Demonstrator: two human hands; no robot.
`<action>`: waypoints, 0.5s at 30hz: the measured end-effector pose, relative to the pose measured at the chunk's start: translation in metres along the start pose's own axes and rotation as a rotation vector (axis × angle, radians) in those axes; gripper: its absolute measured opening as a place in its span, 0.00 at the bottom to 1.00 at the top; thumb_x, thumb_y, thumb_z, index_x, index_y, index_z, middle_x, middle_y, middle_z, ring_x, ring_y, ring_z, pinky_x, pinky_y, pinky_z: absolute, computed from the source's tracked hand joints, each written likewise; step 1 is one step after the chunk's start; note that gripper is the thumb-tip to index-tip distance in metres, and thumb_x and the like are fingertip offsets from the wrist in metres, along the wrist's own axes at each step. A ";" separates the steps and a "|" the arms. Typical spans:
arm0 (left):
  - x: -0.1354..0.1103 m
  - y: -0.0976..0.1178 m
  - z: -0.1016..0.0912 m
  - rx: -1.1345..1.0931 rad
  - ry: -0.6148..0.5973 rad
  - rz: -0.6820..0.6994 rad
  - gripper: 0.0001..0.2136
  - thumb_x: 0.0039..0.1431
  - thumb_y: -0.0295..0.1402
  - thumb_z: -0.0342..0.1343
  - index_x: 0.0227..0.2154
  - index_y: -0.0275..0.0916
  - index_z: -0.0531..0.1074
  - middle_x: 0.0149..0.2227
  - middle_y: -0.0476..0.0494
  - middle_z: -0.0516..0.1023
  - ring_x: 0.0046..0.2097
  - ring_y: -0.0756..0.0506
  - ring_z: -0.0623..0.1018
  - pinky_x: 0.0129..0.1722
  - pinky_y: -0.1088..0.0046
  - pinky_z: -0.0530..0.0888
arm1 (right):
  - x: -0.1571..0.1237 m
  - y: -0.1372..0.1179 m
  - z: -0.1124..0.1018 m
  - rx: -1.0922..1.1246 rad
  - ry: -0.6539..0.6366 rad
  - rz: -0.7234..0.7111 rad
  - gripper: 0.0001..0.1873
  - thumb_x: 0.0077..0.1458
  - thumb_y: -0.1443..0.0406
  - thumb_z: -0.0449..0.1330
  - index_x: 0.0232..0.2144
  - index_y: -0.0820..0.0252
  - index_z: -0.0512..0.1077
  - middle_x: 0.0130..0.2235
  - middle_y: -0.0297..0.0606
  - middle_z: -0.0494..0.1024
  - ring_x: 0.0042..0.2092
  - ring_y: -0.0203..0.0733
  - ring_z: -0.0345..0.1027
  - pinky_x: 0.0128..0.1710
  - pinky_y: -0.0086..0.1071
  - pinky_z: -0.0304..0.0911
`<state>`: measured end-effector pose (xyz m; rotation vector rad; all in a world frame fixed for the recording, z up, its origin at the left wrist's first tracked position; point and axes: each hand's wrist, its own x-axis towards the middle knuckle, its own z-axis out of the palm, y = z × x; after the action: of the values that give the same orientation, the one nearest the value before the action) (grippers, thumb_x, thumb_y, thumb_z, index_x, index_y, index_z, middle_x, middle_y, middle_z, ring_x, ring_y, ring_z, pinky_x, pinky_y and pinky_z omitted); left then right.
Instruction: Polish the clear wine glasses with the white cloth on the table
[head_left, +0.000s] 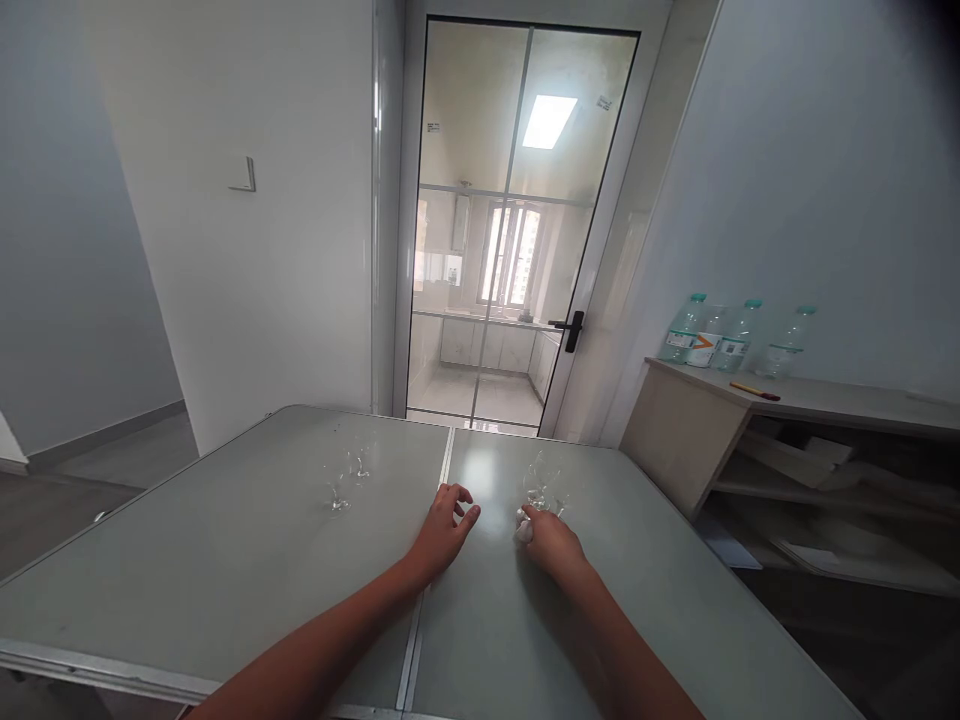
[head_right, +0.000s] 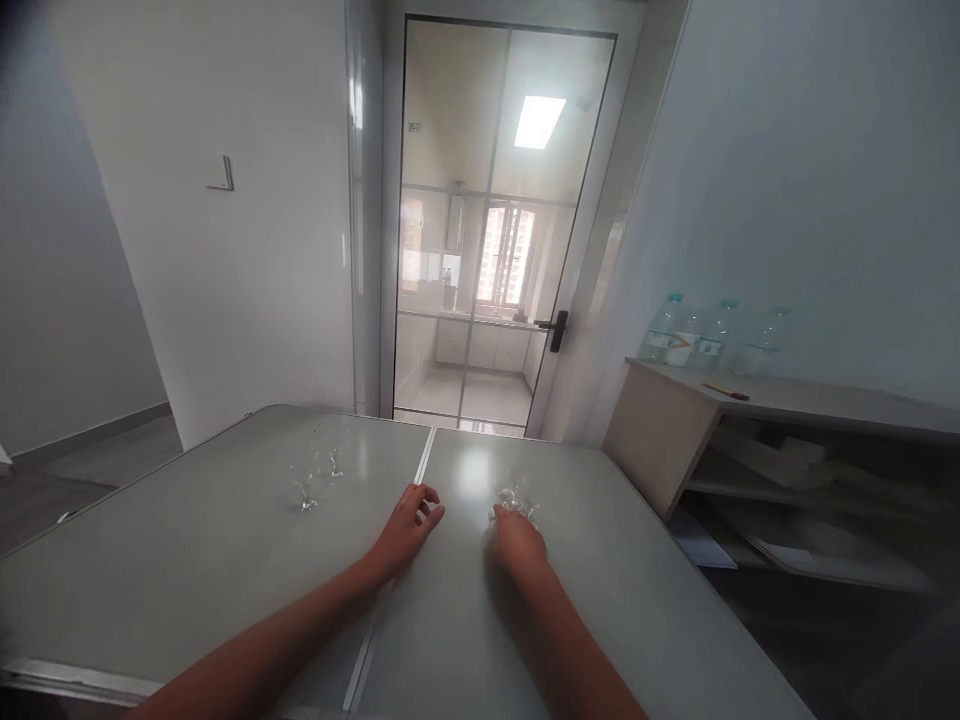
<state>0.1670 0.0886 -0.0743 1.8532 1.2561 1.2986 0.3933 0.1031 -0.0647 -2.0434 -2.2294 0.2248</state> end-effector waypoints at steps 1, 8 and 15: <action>0.000 0.000 0.000 -0.001 0.000 0.001 0.11 0.64 0.44 0.52 0.38 0.41 0.69 0.43 0.43 0.69 0.40 0.46 0.75 0.36 0.69 0.75 | 0.000 0.000 0.000 -0.001 0.000 0.003 0.31 0.52 0.74 0.56 0.59 0.58 0.69 0.52 0.48 0.79 0.54 0.49 0.73 0.48 0.33 0.63; 0.000 0.002 -0.001 0.008 -0.004 -0.011 0.11 0.65 0.44 0.52 0.38 0.41 0.69 0.43 0.43 0.70 0.40 0.46 0.75 0.37 0.68 0.75 | -0.002 -0.001 -0.002 -0.004 0.001 0.008 0.31 0.51 0.74 0.57 0.58 0.55 0.71 0.52 0.47 0.79 0.54 0.48 0.73 0.48 0.33 0.63; 0.001 0.006 -0.004 0.009 0.026 0.013 0.10 0.65 0.43 0.52 0.38 0.41 0.69 0.42 0.43 0.72 0.40 0.45 0.75 0.36 0.68 0.74 | -0.009 -0.010 -0.006 -0.018 -0.002 0.043 0.23 0.50 0.73 0.58 0.45 0.49 0.80 0.46 0.44 0.83 0.48 0.50 0.77 0.43 0.34 0.65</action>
<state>0.1660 0.0863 -0.0677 1.8588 1.2676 1.3303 0.3858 0.0940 -0.0569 -2.1028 -2.1978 0.2112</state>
